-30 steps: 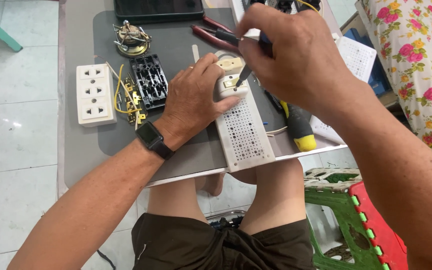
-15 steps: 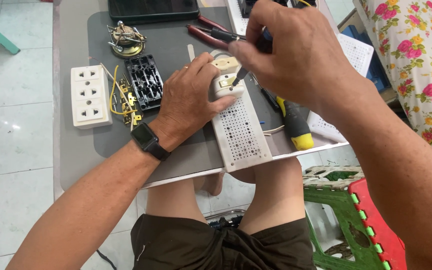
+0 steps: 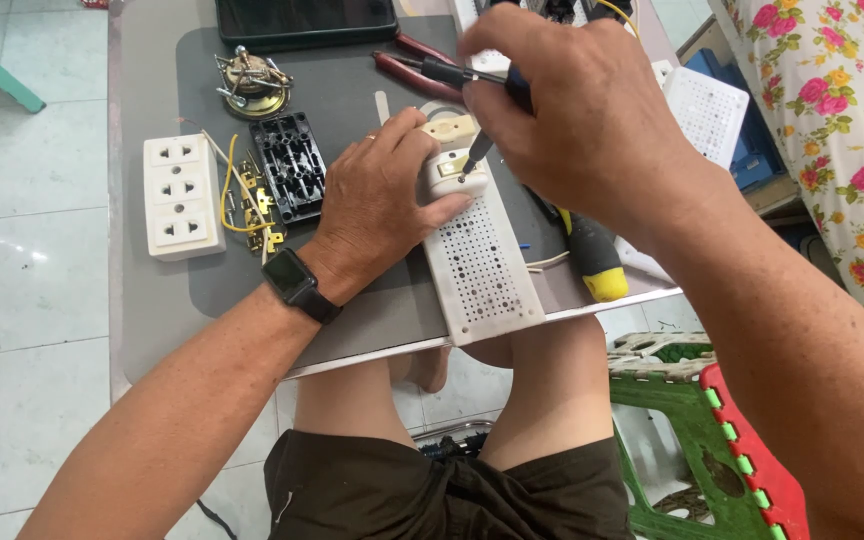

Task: A person is wiring and assembling an electrical switch and outlet on a workbench using hand tools.

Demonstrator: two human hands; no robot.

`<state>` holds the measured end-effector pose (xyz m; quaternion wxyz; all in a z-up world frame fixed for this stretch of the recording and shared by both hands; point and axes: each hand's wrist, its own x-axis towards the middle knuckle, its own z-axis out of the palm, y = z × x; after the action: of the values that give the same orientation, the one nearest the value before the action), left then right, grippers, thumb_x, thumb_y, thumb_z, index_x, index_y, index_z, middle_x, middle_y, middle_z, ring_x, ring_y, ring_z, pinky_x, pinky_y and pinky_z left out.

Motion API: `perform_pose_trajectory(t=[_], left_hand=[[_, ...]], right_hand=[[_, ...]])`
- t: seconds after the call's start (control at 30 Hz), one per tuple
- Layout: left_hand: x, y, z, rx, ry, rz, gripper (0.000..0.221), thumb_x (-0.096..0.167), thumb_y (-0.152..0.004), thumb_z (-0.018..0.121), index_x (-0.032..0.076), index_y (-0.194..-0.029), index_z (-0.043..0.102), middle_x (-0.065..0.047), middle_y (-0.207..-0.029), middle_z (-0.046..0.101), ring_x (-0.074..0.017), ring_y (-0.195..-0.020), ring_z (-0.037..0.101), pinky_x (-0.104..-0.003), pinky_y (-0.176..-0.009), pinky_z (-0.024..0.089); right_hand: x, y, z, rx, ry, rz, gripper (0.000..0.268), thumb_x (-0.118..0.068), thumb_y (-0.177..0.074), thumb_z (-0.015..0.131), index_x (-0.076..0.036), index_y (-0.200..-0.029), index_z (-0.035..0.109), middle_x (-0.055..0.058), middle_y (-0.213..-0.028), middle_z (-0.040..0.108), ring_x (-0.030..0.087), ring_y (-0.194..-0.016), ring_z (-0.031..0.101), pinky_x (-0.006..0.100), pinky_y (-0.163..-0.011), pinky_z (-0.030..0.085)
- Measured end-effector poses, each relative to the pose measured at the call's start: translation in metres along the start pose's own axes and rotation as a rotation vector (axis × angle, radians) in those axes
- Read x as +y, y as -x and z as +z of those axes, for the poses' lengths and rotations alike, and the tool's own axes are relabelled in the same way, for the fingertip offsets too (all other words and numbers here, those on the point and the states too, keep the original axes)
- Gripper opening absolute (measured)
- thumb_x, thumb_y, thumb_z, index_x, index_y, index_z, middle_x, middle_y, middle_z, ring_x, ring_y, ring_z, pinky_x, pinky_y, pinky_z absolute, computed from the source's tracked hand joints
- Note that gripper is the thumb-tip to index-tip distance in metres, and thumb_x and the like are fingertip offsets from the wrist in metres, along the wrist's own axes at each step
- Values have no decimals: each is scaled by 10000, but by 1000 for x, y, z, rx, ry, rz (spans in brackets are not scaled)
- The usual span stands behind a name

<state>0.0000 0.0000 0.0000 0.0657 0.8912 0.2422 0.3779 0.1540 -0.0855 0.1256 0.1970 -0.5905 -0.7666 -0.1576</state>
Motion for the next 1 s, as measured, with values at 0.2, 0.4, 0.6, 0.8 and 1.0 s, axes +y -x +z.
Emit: perform_pose_trajectory(t=[0.2,0.4,0.6,0.8,1.0], left_hand=[[0,0,1,3,1,8,589,426,-680,929,84,-855,483,-58,-1053,567,-283,-632,519,-404,-535,427],[-3,1,2,15,-13,20,596,429,-674,937,82,-880,499,-66,-1094,577,-283,-650,538,-399,-540,439],[-1,0,1,5,-3,27,602,437,-687,934,80,-865,484,-66,-1083,575,-269,-651,528,-384,-542,430],[-1,0,2,13,31,40,561,409,-675,942,78,-897,548,-88,-1121,600,-296,-791,603,-406,-612,469],[-3,1,3,51,-1,50,568,421,-655,953,87,-903,565,-61,-1105,599,-274,-769,611,-396,-592,478]], right_hand=[[6,1,5,-26,34,98,86,-158,-973,668,-88,-1023,667,116,-610,633,382,-518,552,480,-518,385],[1,-1,-8,-95,-44,111,272,-95,-934,588,-50,-1201,622,150,-689,665,378,-569,571,490,-559,387],[1,0,-13,-122,-2,102,152,-85,-953,579,-84,-1096,630,117,-565,570,354,-474,495,484,-540,352],[3,4,-3,12,-52,14,27,-89,-1002,654,-68,-986,658,97,-628,629,325,-495,535,451,-518,368],[0,3,-6,-39,-42,38,202,-103,-970,624,-34,-1160,639,189,-694,640,376,-549,547,465,-497,360]])
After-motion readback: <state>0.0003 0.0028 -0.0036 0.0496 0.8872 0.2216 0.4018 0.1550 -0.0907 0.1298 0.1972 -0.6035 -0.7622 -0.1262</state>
